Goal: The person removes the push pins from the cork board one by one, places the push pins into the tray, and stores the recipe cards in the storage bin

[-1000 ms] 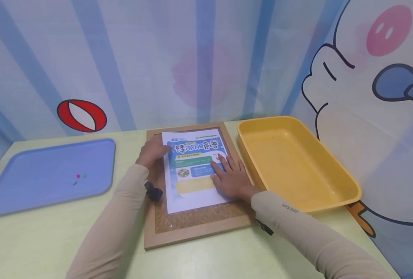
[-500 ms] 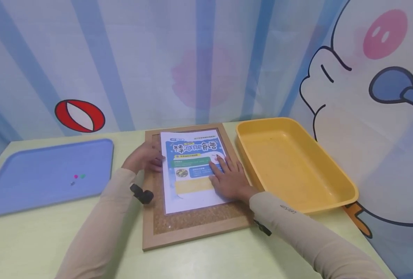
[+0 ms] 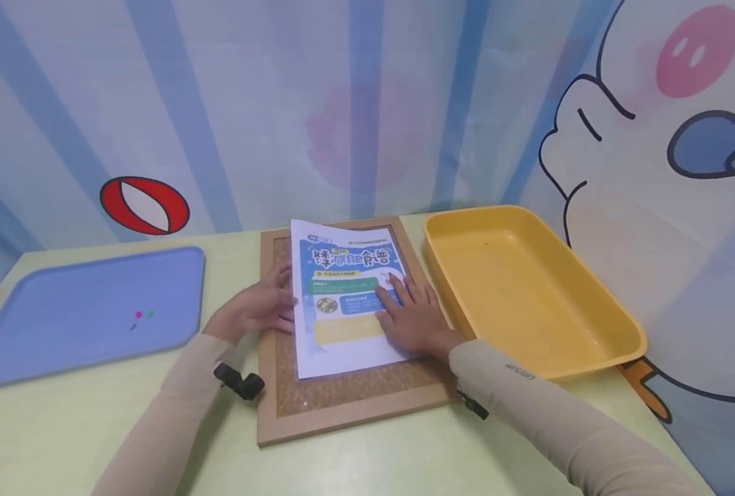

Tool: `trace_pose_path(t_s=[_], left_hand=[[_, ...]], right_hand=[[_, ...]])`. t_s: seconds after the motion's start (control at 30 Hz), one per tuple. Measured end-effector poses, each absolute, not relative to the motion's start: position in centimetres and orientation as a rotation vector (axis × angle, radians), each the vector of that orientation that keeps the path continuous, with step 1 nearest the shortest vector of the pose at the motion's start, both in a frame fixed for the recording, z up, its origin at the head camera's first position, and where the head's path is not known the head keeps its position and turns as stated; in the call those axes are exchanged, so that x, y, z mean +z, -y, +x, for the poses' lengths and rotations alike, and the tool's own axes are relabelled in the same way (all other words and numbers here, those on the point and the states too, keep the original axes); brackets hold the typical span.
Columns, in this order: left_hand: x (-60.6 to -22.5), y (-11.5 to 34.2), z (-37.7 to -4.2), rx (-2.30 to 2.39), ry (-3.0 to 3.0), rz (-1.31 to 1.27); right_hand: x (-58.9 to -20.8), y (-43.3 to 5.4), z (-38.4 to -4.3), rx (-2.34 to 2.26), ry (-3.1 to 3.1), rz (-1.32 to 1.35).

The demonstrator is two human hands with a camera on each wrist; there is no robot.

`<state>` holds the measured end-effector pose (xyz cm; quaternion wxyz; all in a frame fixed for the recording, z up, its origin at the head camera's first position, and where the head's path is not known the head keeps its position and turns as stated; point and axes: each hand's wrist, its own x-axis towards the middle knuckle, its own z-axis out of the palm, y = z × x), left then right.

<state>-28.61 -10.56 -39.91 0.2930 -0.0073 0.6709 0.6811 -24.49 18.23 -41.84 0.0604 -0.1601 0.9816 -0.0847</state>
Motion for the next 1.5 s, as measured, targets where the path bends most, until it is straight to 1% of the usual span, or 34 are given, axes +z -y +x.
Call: trace_pose_path(t_s=[0.23, 0.63, 0.73, 0.93, 1.07, 1.13, 1.23, 1.5], left_hand=[[-40.0, 10.6, -28.2, 1.858, -1.739, 0.046], [-40.6, 11.2, -28.0, 1.913, -1.669, 0.107], [-40.7, 11.3, -28.0, 1.927, -1.644, 0.11], [-40.9, 12.1, -28.1, 1.939, -1.605, 0.144], [-41.3, 12.8, -28.1, 1.949, -1.575, 0.163], [-41.4, 13.2, -28.1, 1.963, -1.561, 0.158], [-41.5, 13.8, -28.2, 1.976, -1.547, 0.191], [-41.6, 15.3, -28.2, 2.004, -1.509, 0.159]], right_hand=[[-41.1, -18.3, -24.9, -0.331, -2.922, -0.467], [-39.1, -17.6, -25.8, -0.537, -2.802, -0.353], [-38.7, -17.4, -25.9, -0.702, -2.79, -0.273], [-38.1, -17.2, -26.3, -1.227, -2.703, -0.037], [-38.1, -17.7, -26.9, -1.414, -2.577, 0.112], [-38.0, -17.9, -27.2, -1.408, -2.547, 0.18], [-37.7, -18.2, -27.4, -1.374, -2.537, 0.216], [-37.4, -18.4, -27.4, -1.303, -2.53, 0.203]])
